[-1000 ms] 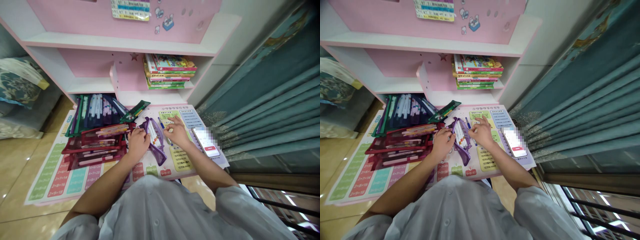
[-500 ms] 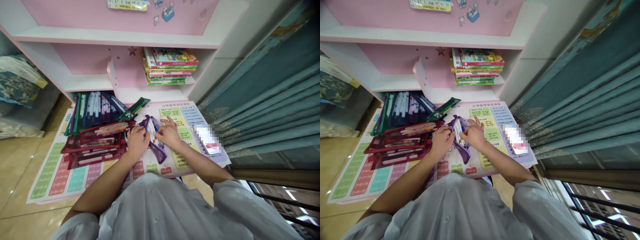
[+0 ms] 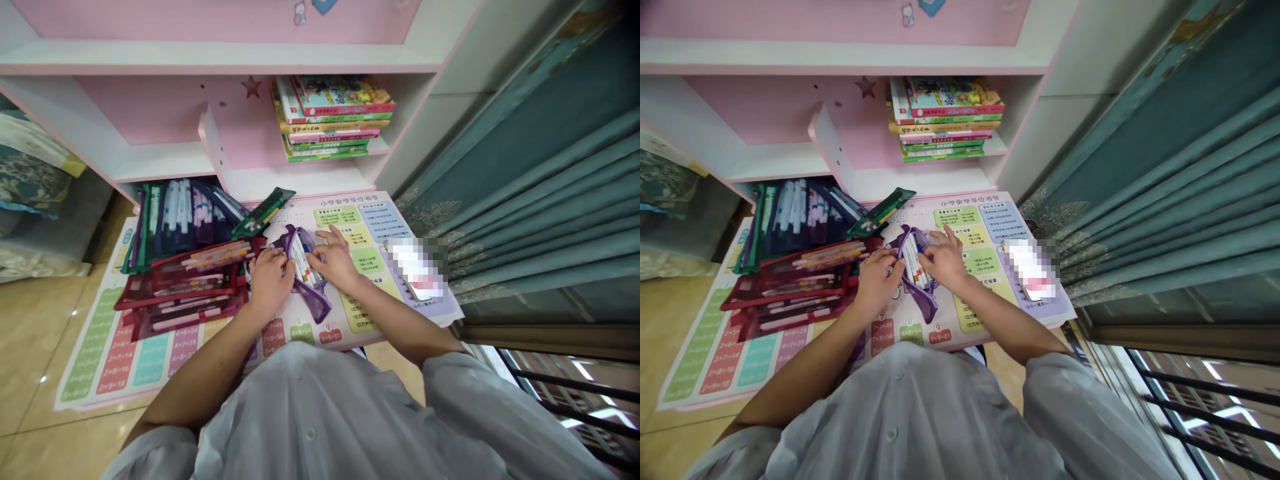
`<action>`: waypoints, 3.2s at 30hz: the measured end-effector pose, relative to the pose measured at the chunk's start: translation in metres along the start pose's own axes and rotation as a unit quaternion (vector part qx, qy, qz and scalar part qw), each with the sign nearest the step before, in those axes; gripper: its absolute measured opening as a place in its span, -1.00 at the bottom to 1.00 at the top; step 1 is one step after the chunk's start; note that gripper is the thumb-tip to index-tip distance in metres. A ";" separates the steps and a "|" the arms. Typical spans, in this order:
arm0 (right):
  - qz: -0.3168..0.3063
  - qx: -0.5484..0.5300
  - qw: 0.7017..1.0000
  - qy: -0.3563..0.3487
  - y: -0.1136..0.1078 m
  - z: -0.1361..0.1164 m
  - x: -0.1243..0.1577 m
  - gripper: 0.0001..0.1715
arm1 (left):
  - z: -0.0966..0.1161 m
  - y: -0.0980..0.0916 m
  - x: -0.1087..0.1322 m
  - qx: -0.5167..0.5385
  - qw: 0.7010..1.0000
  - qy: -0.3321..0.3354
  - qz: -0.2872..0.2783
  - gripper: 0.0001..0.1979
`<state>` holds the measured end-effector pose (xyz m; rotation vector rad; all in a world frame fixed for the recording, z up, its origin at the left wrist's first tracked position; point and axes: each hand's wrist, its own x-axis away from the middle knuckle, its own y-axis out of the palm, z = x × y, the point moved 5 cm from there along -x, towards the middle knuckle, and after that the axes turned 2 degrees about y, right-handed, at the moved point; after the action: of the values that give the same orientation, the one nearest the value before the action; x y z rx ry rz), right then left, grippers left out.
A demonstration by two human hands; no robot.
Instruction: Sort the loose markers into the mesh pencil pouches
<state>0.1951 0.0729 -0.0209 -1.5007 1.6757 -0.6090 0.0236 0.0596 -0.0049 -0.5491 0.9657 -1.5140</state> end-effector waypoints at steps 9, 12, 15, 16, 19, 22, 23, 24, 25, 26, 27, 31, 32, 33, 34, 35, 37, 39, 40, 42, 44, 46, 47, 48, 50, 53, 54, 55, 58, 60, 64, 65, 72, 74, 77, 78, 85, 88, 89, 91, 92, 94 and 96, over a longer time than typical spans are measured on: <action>0.007 -0.054 0.999 0.006 0.002 0.003 -0.004 -0.69 | 0.001 0.000 0.000 -0.001 1.000 0.006 0.000 -0.76; 0.019 -0.058 0.998 0.017 0.005 -0.002 -0.004 -0.70 | 0.001 0.000 -0.001 -0.003 1.000 0.004 -0.002 -0.76; 0.020 -0.042 0.999 0.021 0.007 -0.005 -0.002 -0.68 | 0.001 0.000 -0.001 -0.005 1.000 0.006 0.000 -0.75; 0.017 -0.033 0.999 0.020 0.007 -0.006 -0.001 -0.67 | 0.001 0.000 -0.001 -0.006 1.000 0.006 0.001 -0.74; 0.002 0.009 1.000 0.027 0.008 -0.005 0.000 -0.64 | 0.000 0.000 -0.001 -0.007 1.000 0.004 -0.001 -0.75; -0.014 0.029 0.999 0.034 0.008 -0.003 0.000 -0.62 | 0.001 -0.001 -0.001 -0.008 1.000 0.003 -0.006 -0.76; -0.014 0.025 0.999 0.031 0.007 -0.002 -0.001 -0.64 | 0.001 -0.001 -0.001 -0.010 1.000 0.003 -0.007 -0.76; -0.012 0.019 0.999 0.024 0.006 0.000 -0.001 -0.66 | 0.001 -0.002 -0.001 -0.012 1.000 0.004 -0.008 -0.75; -0.007 0.011 1.000 0.014 0.004 0.001 -0.002 -0.69 | 0.002 -0.003 -0.001 -0.016 1.000 0.004 -0.009 -0.75; -0.003 0.004 1.000 0.000 0.001 0.002 -0.003 -0.71 | 0.002 -0.003 -0.001 -0.021 1.000 0.003 -0.011 -0.75; -0.001 -0.002 1.000 -0.020 -0.001 0.004 -0.003 -0.73 | 0.001 -0.004 -0.001 -0.027 1.000 0.003 -0.015 -0.75; -0.046 0.009 0.992 -0.116 -0.011 0.013 -0.005 -0.62 | -0.001 -0.003 -0.001 -0.045 0.999 0.001 -0.032 -0.76; -0.061 0.019 0.989 -0.133 -0.013 0.015 -0.005 -0.60 | -0.002 -0.003 -0.001 -0.049 0.998 0.001 -0.031 -0.77; -0.074 0.031 0.986 -0.146 -0.015 0.017 -0.005 -0.59 | -0.002 -0.004 -0.001 -0.054 0.998 0.000 -0.031 -0.78; -0.083 0.042 0.983 -0.156 -0.016 0.019 -0.005 -0.60 | -0.003 -0.004 -0.002 -0.060 0.998 -0.003 -0.031 -0.79; -0.088 0.051 0.981 -0.164 -0.017 0.020 -0.005 -0.63 | -0.003 -0.005 -0.002 -0.067 0.997 -0.005 -0.032 -0.79; -0.088 0.063 0.978 -0.181 -0.020 0.018 -0.004 -0.74 | -0.004 -0.006 -0.003 -0.079 0.996 -0.009 -0.038 -0.79; -0.083 0.065 0.973 -0.206 -0.022 0.012 -0.003 -0.84 | -0.004 -0.006 -0.003 -0.084 0.995 -0.009 -0.047 -0.79; -0.081 0.064 0.970 -0.221 -0.023 0.008 -0.002 -0.87 | -0.004 -0.007 -0.003 -0.084 0.995 -0.007 -0.050 -0.79; -0.086 0.064 0.962 -0.251 -0.025 -0.001 0.003 -0.87 | -0.003 -0.007 -0.003 -0.084 0.995 0.003 -0.055 -0.80; -0.096 0.076 0.953 -0.277 -0.027 -0.011 0.009 -0.85 | -0.001 -0.008 -0.002 -0.082 0.995 0.026 -0.058 -0.80; -0.105 0.090 0.945 -0.296 -0.029 -0.021 0.015 -0.80 | 0.001 -0.009 -0.001 -0.081 0.993 0.053 -0.065 -0.80; -0.110 0.095 0.942 -0.303 -0.029 -0.025 0.018 -0.79 | 0.003 -0.009 -0.001 -0.082 0.992 0.064 -0.072 -0.80; -0.115 0.096 0.940 -0.308 -0.030 -0.028 0.020 -0.78 | 0.003 -0.010 -0.001 -0.082 0.991 0.072 -0.080 -0.80; -0.123 0.093 0.936 -0.318 -0.031 -0.034 0.024 -0.79 | 0.004 -0.010 -0.001 -0.082 0.988 0.083 -0.104 -0.80; -0.129 0.086 0.931 -0.330 -0.032 -0.040 0.028 -0.81 | 0.005 -0.009 -0.001 -0.075 0.984 0.098 -0.131 -0.80; -0.130 0.085 0.931 -0.331 -0.033 -0.041 0.029 -0.81 | 0.005 -0.009 -0.001 -0.073 0.983 0.104 -0.135 -0.80; -0.132 0.084 0.931 -0.329 -0.033 -0.042 0.030 -0.81 | 0.004 -0.008 -0.001 -0.070 0.982 0.108 -0.137 -0.80; -0.137 0.083 0.934 -0.318 -0.032 -0.043 0.030 -0.82 | 0.004 -0.008 -0.002 -0.062 0.982 0.108 -0.143 -0.82; -0.132 0.083 0.938 -0.308 -0.031 -0.042 0.030 -0.82 | 0.004 -0.013 -0.002 -0.062 0.983 0.102 -0.142 -0.84; -0.111 0.089 0.947 -0.288 -0.031 -0.038 0.027 -0.80 | -0.001 -0.039 0.001 -0.083 0.986 0.093 -0.115 -0.83; -0.105 0.090 0.949 -0.282 -0.032 -0.037 0.027 -0.80 | -0.004 -0.047 0.004 -0.094 0.985 0.095 -0.109 -0.82; -0.095 0.093 0.956 -0.261 -0.032 -0.034 0.025 -0.78 | -0.032 -0.064 0.029 -0.135 0.979 0.102 -0.114 -0.89; -0.096 0.092 0.957 -0.259 -0.031 -0.033 0.025 -0.79 | -0.034 -0.062 0.031 -0.128 0.981 0.095 -0.113 -0.97; -0.093 0.096 0.957 -0.256 -0.031 -0.033 0.025 -0.82 | -0.030 -0.060 0.028 -0.116 0.983 0.097 -0.108 -0.90; -0.086 0.096 0.958 -0.256 -0.031 -0.034 0.025 -0.84 | -0.028 -0.060 0.025 -0.117 0.983 0.099 -0.104 -0.90; -0.038 0.076 0.954 -0.287 -0.019 -0.061 0.031 -0.71 | -0.024 -0.057 0.012 -0.114 0.980 0.140 -0.083 -0.93; -0.048 0.078 0.948 -0.306 -0.009 -0.078 0.032 -0.69 | -0.026 -0.056 0.015 -0.106 0.980 0.153 -0.065 -0.92; -0.050 0.083 0.946 -0.308 -0.006 -0.083 0.031 -0.68 | -0.026 -0.056 0.017 -0.104 0.980 0.159 -0.056 -0.91; -0.050 0.099 0.944 -0.309 -0.001 -0.090 0.029 -0.69 | -0.027 -0.057 0.022 -0.104 0.978 0.176 -0.038 -0.89; -0.048 0.107 0.944 -0.308 0.001 -0.092 0.028 -0.70 | -0.027 -0.057 0.024 -0.106 0.976 0.186 -0.029 -0.88; -0.041 0.115 0.944 -0.306 0.005 -0.095 0.028 -0.75 | -0.027 -0.058 0.028 -0.113 0.972 0.204 -0.011 -0.87; -0.034 0.116 0.944 -0.308 0.008 -0.097 0.029 -0.79 | -0.027 -0.059 0.030 -0.116 0.969 0.217 0.009 -0.87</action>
<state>0.1128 0.0319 0.0219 -1.3914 1.0377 -0.3069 -0.0374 0.0354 0.0234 -0.3753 1.4957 -1.5450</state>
